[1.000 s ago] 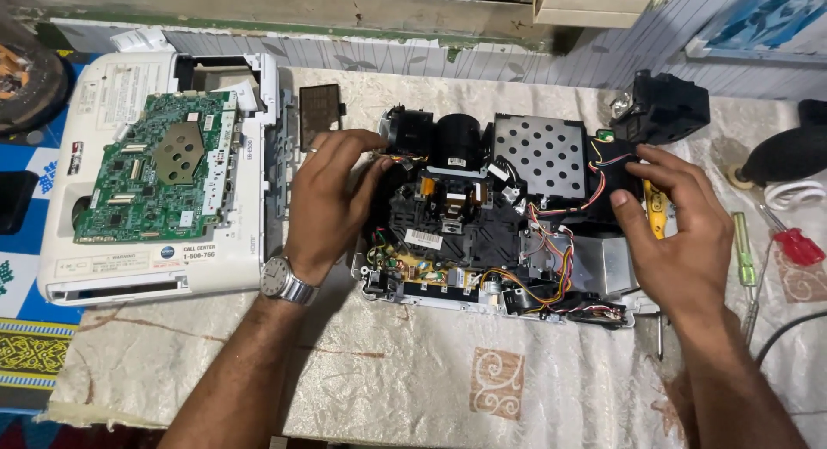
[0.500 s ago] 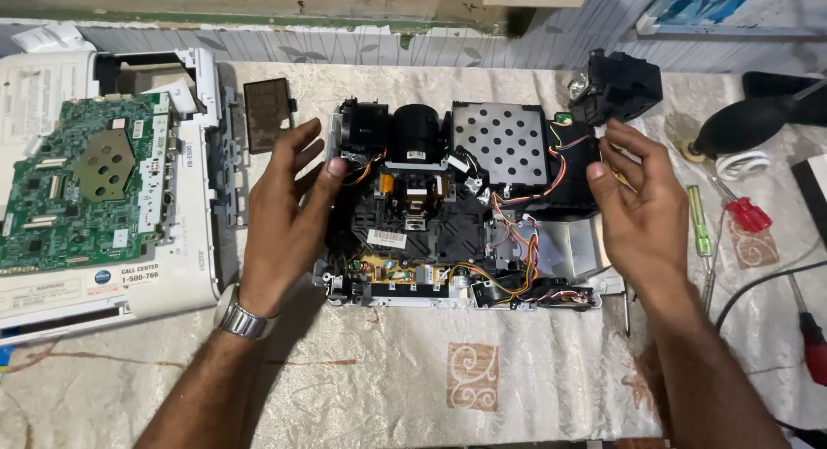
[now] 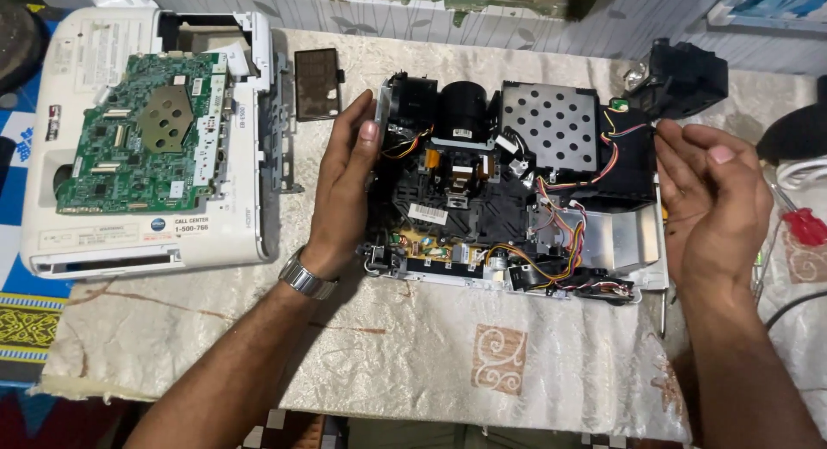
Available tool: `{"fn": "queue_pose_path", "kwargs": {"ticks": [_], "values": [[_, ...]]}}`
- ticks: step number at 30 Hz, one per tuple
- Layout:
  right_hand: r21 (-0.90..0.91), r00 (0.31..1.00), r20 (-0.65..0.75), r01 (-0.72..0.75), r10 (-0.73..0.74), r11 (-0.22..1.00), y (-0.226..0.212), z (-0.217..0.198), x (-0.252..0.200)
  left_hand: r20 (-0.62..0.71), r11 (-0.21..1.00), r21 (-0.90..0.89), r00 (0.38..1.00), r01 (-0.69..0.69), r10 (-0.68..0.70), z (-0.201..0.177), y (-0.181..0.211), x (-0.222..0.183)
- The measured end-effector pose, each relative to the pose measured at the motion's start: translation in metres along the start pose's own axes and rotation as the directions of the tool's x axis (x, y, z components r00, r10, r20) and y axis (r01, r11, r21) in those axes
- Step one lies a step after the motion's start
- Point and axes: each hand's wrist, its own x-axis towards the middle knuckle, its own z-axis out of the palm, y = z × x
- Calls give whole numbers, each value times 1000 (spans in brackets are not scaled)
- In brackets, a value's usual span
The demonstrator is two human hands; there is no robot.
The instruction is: Disassembling and repairing the internal components of a digital projector, including unscrewing parts and managing circuit boards.
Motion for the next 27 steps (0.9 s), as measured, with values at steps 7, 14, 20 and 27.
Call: {"fn": "queue_pose_path", "kwargs": {"ticks": [7,14,20,27], "values": [[-39,999,43,-5,7,999,0,2,3,-28,1000,-27,1000,-14,14,3,1,-3],[-162,977,199,103,-70,981,15,-16,10,109,978,-147,985,146,-131,-16,24,3],[-224,987,151,94,-61,970,12,-15,4,535,941,337,815,35,-222,-48,54,6],[-295,936,325,238,-136,926,12,-13,0,634,871,492,687,-6,-354,-49,54,6]]}}
